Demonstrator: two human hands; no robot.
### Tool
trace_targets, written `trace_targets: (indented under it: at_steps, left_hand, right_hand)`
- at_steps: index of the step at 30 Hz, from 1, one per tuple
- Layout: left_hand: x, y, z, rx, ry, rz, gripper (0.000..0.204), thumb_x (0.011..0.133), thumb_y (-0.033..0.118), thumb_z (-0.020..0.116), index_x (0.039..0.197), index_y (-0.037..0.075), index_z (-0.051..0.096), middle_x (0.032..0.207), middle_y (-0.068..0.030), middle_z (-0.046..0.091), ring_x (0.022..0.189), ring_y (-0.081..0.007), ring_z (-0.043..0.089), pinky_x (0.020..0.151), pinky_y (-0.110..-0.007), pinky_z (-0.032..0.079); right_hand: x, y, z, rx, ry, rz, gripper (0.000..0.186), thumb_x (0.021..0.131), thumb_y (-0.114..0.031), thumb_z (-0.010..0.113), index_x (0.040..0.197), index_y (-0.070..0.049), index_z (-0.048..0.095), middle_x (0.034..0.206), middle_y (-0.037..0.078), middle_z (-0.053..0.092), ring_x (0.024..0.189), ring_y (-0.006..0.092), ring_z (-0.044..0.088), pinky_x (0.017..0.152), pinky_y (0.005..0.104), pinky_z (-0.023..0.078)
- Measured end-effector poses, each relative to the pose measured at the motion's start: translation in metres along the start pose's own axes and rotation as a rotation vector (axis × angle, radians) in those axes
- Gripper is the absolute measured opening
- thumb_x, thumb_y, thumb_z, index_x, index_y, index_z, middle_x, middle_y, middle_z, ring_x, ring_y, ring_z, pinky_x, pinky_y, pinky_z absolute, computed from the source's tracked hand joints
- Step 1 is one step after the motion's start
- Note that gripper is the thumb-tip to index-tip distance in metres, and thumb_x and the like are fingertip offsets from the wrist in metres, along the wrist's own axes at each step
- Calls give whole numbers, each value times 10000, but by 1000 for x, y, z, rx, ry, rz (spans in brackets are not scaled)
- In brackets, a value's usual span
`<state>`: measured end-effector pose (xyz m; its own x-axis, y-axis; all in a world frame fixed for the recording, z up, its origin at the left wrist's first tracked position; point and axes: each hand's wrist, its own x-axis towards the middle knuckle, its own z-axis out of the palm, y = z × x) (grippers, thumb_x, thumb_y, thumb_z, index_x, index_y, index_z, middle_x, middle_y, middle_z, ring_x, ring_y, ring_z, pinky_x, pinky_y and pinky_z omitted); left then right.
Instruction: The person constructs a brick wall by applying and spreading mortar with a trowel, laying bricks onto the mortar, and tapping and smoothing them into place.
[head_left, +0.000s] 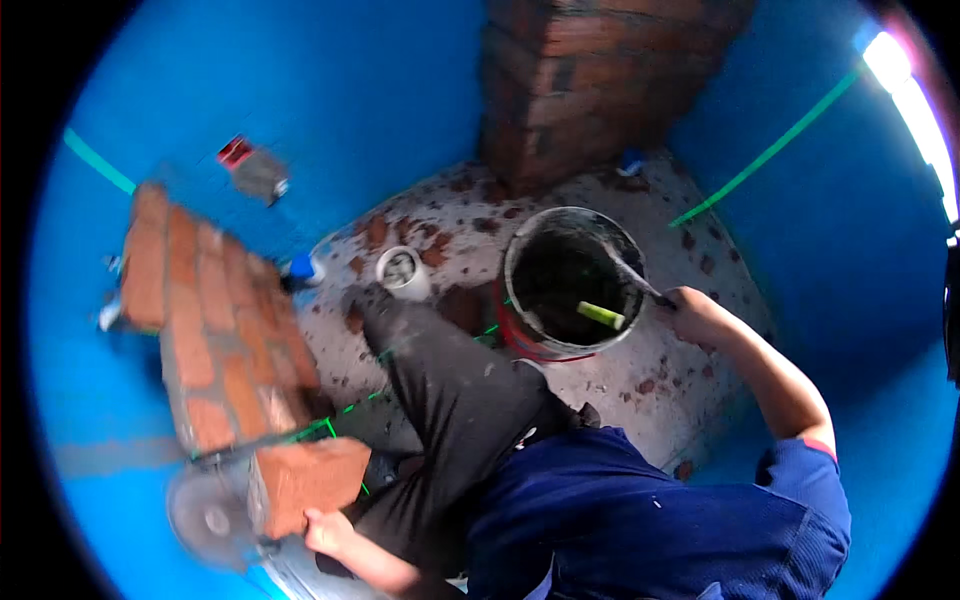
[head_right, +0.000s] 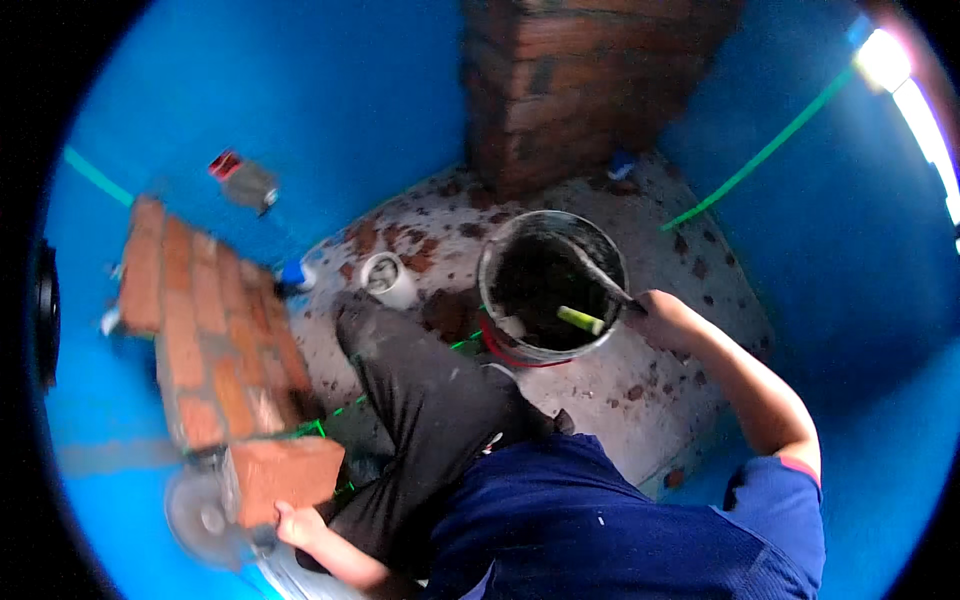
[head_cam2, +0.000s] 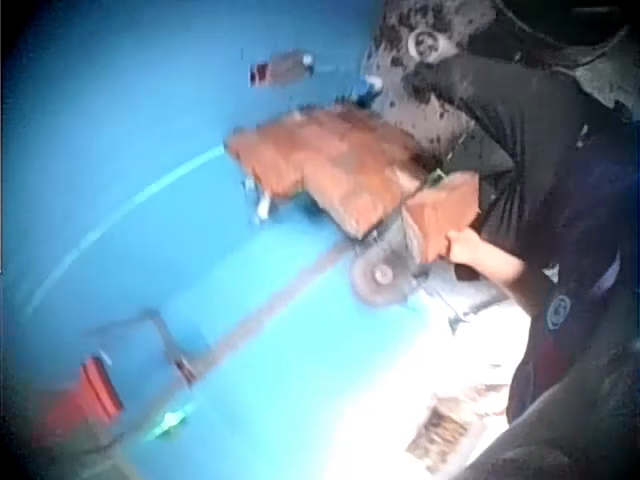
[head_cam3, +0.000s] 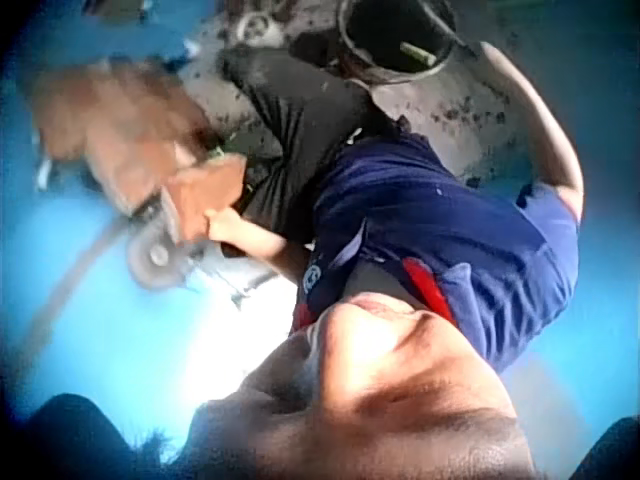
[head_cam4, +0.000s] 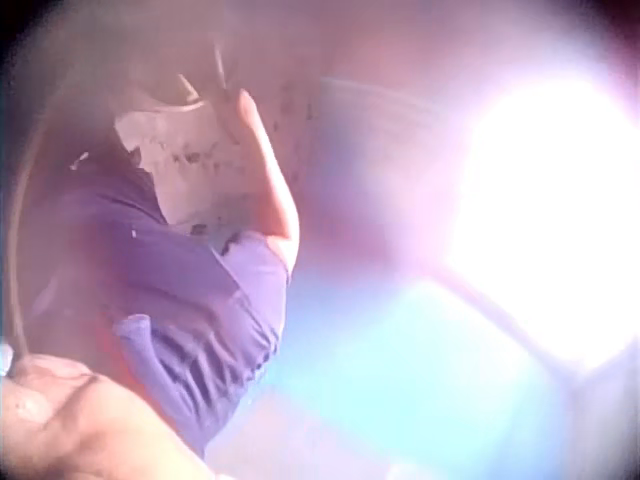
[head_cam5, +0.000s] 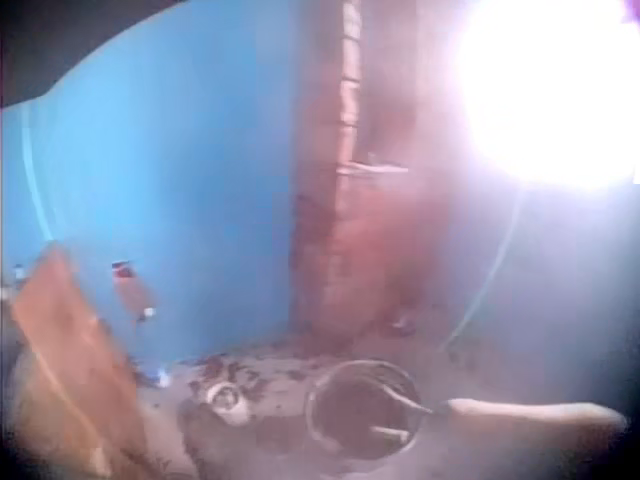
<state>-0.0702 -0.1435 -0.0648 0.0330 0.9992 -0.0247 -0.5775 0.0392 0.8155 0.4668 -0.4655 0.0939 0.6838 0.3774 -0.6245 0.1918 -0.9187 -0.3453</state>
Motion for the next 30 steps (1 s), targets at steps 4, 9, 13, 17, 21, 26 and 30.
trace_targets:
  at_steps: [4,9,13,17,21,26,30]
  left_hand:
    - [-18,22,40,209,-101,16,543,772,217,695,1284,69,592,1292,-184,594,1233,-355,522,1069,-496,383]
    - [-38,-31,68,685,325,74,791,638,-70,605,1394,20,388,1307,-157,531,1217,-261,518,1044,-414,423]
    - [-49,-8,37,367,26,123,764,635,-133,615,1360,29,437,1272,-128,559,1221,-282,525,1067,-443,399]
    - [-58,9,46,302,-79,81,927,601,15,824,1418,41,387,1384,-110,503,1319,-301,447,1130,-457,330]
    - [-62,14,68,342,-37,70,859,618,12,780,1395,37,415,1375,-113,503,1313,-305,451,1134,-476,318]
    - [-63,18,58,355,-57,36,837,606,-32,723,1385,17,422,1365,-108,505,1300,-303,458,1134,-454,318]
    - [-54,1,83,322,-68,45,868,592,-36,750,1391,18,415,1364,-116,505,1301,-307,458,1128,-446,330]
  right_hand:
    - [50,42,11,229,-255,96,400,939,-327,586,653,-47,588,572,34,537,509,150,488,552,368,419]
    - [131,94,33,-39,-150,62,342,984,-380,526,908,-67,641,636,34,572,491,164,492,491,339,398]
    - [255,119,93,-654,-251,-83,265,935,-296,537,952,-64,663,801,100,640,688,211,595,587,370,473]
    - [337,120,148,-1287,-305,-797,236,896,-173,517,947,-75,725,1042,163,692,893,290,672,699,401,549]
    - [318,81,158,-940,-273,-529,242,888,-167,523,1017,-89,712,969,140,710,833,294,684,717,413,557]
    - [311,61,127,-882,-548,-617,256,905,-219,531,1087,-87,653,910,174,695,775,306,687,683,423,559]
    - [328,128,112,-880,-278,-1048,157,855,-168,582,915,-79,697,692,126,658,565,254,638,503,371,505]
